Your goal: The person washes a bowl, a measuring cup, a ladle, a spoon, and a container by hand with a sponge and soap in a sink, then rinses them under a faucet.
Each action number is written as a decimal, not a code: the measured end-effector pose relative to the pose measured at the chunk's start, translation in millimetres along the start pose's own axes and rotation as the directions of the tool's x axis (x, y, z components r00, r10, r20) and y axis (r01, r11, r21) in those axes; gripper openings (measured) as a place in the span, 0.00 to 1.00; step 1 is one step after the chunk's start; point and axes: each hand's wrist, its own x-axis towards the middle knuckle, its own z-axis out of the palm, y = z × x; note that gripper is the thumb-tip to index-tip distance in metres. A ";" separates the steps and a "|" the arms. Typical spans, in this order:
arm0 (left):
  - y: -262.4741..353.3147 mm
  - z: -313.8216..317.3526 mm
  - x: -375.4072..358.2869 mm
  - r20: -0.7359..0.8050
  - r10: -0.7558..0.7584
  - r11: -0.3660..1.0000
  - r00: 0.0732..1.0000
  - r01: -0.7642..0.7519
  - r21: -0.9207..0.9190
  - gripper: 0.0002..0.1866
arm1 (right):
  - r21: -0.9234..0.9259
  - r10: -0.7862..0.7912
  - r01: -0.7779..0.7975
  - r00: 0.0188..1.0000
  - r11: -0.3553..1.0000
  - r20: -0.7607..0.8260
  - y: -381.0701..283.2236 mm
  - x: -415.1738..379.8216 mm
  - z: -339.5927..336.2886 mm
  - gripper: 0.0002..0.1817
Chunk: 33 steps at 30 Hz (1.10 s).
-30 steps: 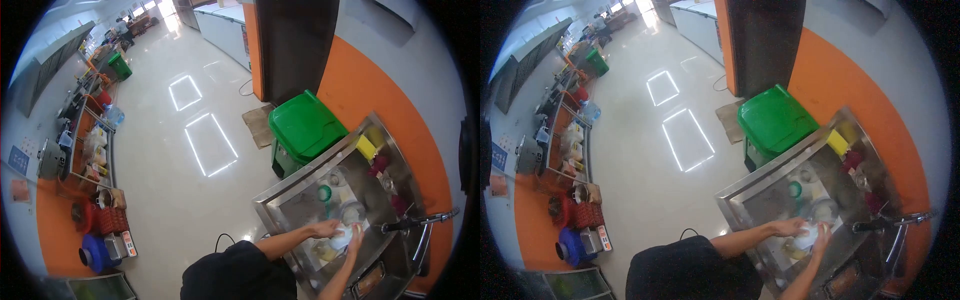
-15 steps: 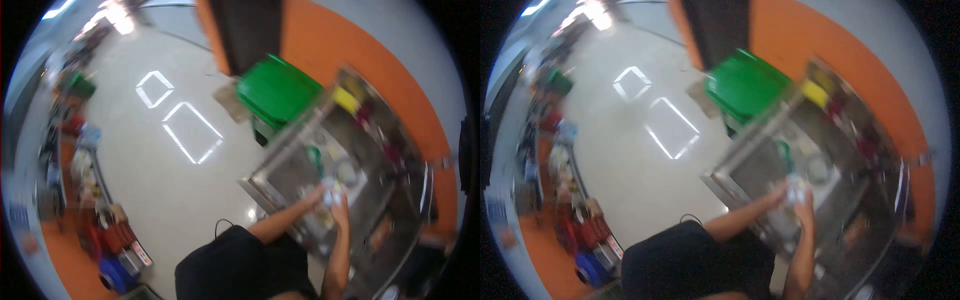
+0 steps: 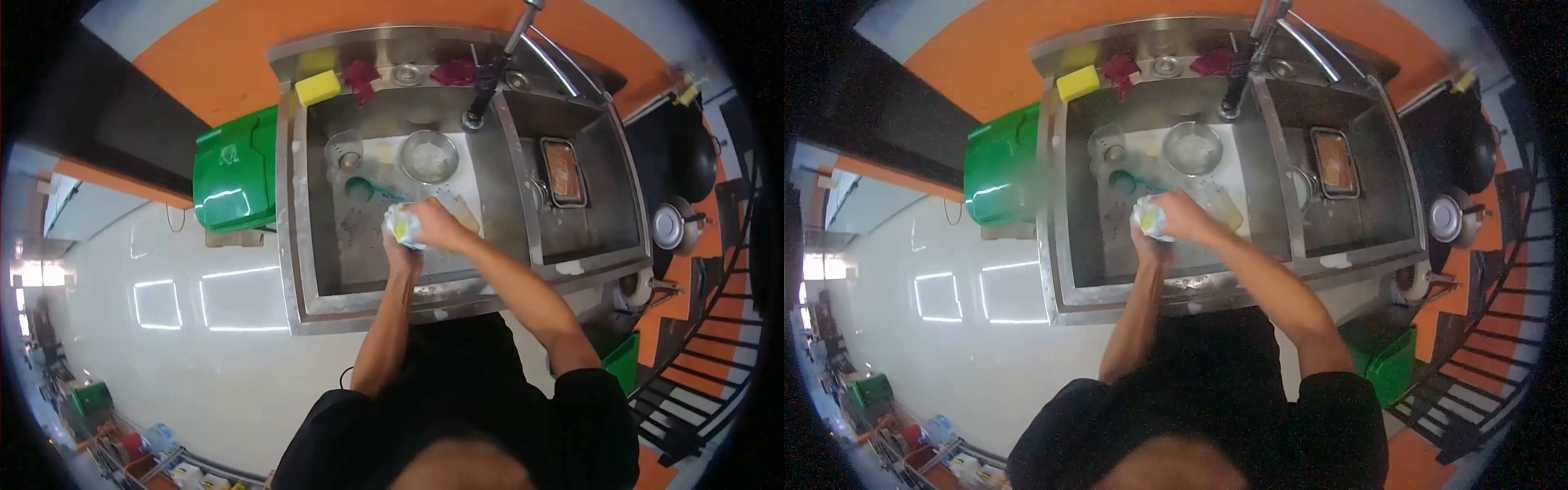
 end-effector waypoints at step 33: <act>4.6 22.3 9.0 0.224 0.064 0.973 0.972 -0.111 0.205 0.21 | -0.501 -0.246 -0.121 0.759 0.857 -0.603 -23.3 -27.0 -15.8 0.13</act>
